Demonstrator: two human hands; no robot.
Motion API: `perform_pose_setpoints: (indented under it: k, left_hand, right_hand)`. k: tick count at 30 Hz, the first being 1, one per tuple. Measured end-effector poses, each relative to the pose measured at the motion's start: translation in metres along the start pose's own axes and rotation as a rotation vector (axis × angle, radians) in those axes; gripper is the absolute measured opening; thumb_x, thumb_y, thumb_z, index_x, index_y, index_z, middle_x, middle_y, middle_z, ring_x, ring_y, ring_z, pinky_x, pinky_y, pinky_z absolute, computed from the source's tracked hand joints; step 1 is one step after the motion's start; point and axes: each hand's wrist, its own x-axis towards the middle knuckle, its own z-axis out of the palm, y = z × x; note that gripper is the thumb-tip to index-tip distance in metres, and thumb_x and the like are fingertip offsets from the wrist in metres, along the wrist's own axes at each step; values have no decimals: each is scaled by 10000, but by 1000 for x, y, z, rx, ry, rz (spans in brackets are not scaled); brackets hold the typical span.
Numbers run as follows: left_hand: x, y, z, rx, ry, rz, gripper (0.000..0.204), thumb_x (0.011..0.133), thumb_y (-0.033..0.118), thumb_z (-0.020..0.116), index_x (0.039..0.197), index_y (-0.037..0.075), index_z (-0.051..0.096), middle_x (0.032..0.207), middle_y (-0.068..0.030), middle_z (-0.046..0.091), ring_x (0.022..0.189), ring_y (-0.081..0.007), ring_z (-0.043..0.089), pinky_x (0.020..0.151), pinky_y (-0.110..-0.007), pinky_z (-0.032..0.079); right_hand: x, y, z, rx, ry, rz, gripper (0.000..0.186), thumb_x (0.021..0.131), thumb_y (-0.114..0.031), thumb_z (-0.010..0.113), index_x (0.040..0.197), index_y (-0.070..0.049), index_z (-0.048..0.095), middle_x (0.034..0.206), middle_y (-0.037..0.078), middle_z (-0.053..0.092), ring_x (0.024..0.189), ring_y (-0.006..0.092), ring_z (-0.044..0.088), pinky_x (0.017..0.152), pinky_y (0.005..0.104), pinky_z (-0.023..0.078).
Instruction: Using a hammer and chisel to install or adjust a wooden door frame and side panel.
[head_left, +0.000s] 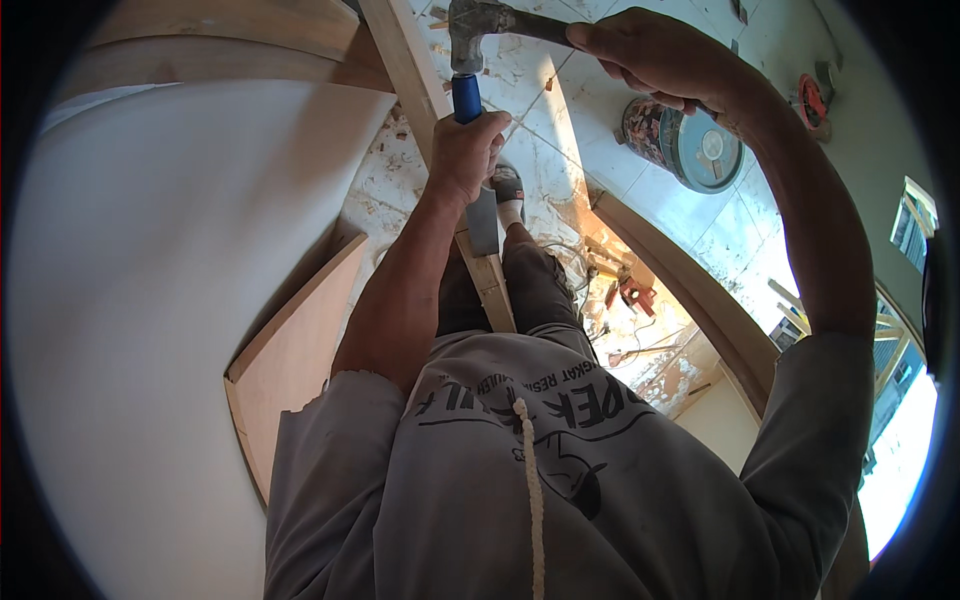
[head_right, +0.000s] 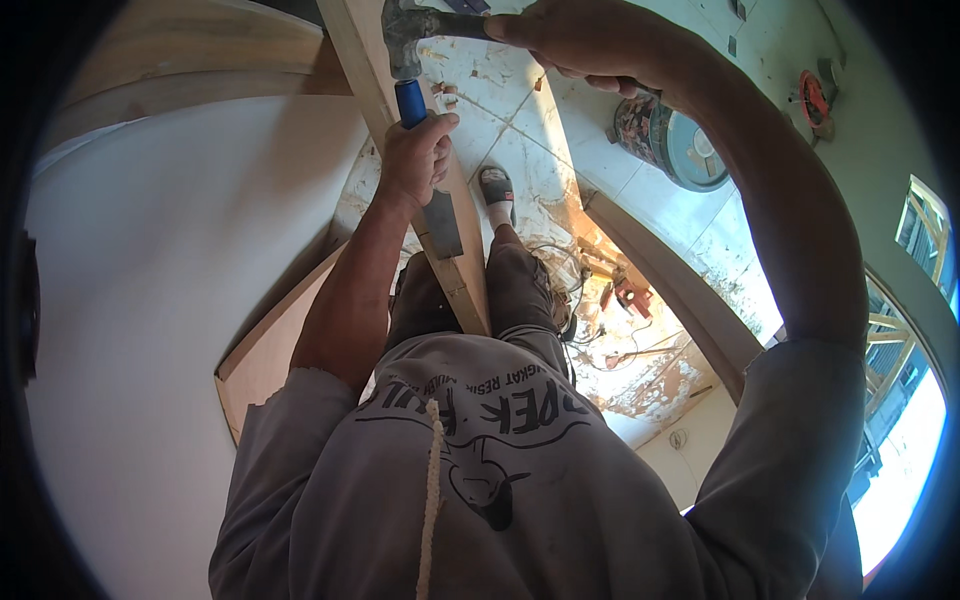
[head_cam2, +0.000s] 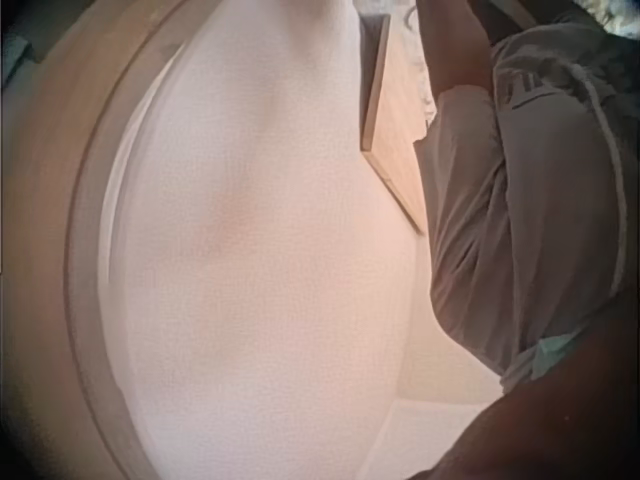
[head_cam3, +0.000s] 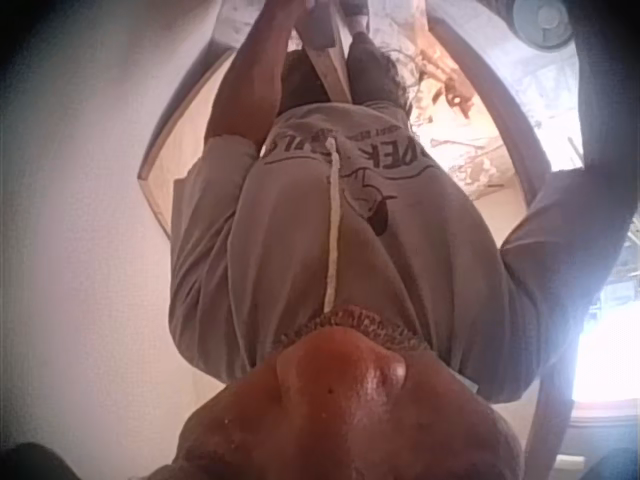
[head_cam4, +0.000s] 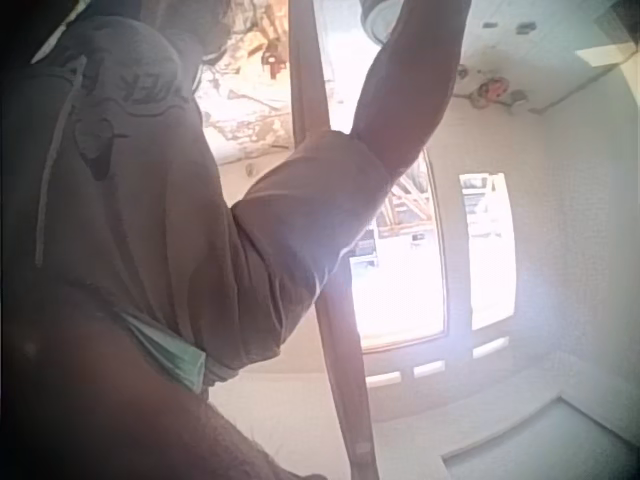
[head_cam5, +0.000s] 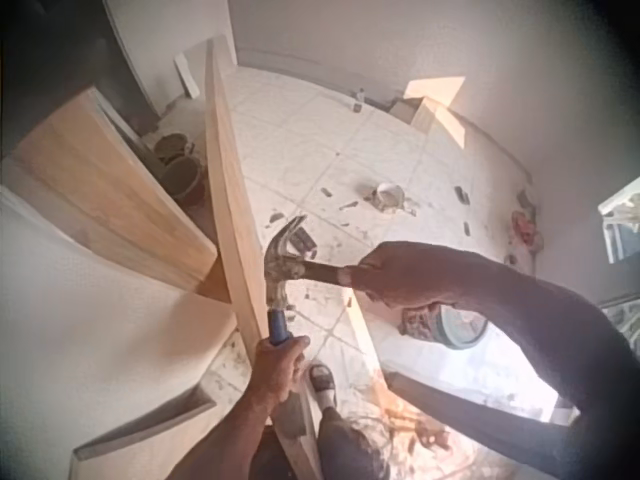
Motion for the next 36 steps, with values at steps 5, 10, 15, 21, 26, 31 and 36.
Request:
perform_pose_setpoints:
  k: [5, 10, 15, 21, 26, 31, 36]
  left_hand:
    - [-1, 2, 13, 17, -42, 26, 301, 786, 191, 688, 599, 146, 457, 484, 59, 379, 342, -43, 303, 335, -231, 228]
    - [-25, 3, 17, 42, 16, 86, 288, 788, 149, 690, 606, 147, 466, 486, 65, 379, 347, -33, 294, 337, -223, 230]
    - [-32, 8, 10, -2, 29, 115, 280, 790, 137, 688, 609, 144, 474, 483, 68, 374, 345, -33, 285, 339, -223, 230]
    - [-36, 2, 16, 104, -63, 151, 243, 790, 169, 688, 615, 91, 539, 520, 42, 459, 411, -41, 378, 400, -229, 306]
    - [-33, -3, 8, 240, -20, 163, 259, 787, 225, 686, 635, 30, 608, 563, 9, 549, 492, -62, 485, 481, -252, 404]
    - [-35, -5, 14, 115, -56, 201, 241, 790, 140, 687, 625, 125, 512, 516, 56, 427, 377, -27, 336, 362, -214, 256]
    - [-27, 0, 23, 79, -47, 111, 260, 788, 134, 682, 617, 137, 486, 510, 59, 414, 372, -30, 331, 357, -214, 253]
  right_hand:
    - [-38, -49, -35, 432, 473, 124, 484, 989, -454, 404, 653, -114, 476, 510, -31, 389, 392, 87, 330, 365, 287, 282]
    - [-44, -27, -41, 527, 517, 9, 484, 986, -458, 417, 625, -138, 455, 502, -38, 371, 384, 76, 321, 349, 273, 283]
    - [-61, -46, -21, 475, 482, 58, 495, 970, -484, 445, 634, -122, 479, 505, -41, 372, 385, 69, 332, 345, 255, 292]
    - [-72, -34, -22, 525, 513, -122, 487, 973, -479, 438, 669, -103, 489, 517, -37, 388, 385, 68, 345, 342, 250, 291]
    - [-69, -7, 8, 221, 344, -132, 557, 950, -591, 401, 695, -101, 473, 469, -62, 318, 351, 24, 317, 343, 208, 264]
    - [-63, 4, -1, 143, 171, 4, 525, 960, -564, 396, 726, -101, 476, 477, -70, 318, 351, 27, 303, 344, 207, 252]
    - [-66, 2, -17, 371, 462, -67, 520, 962, -546, 406, 701, -101, 472, 491, -69, 342, 345, 36, 307, 338, 210, 276]
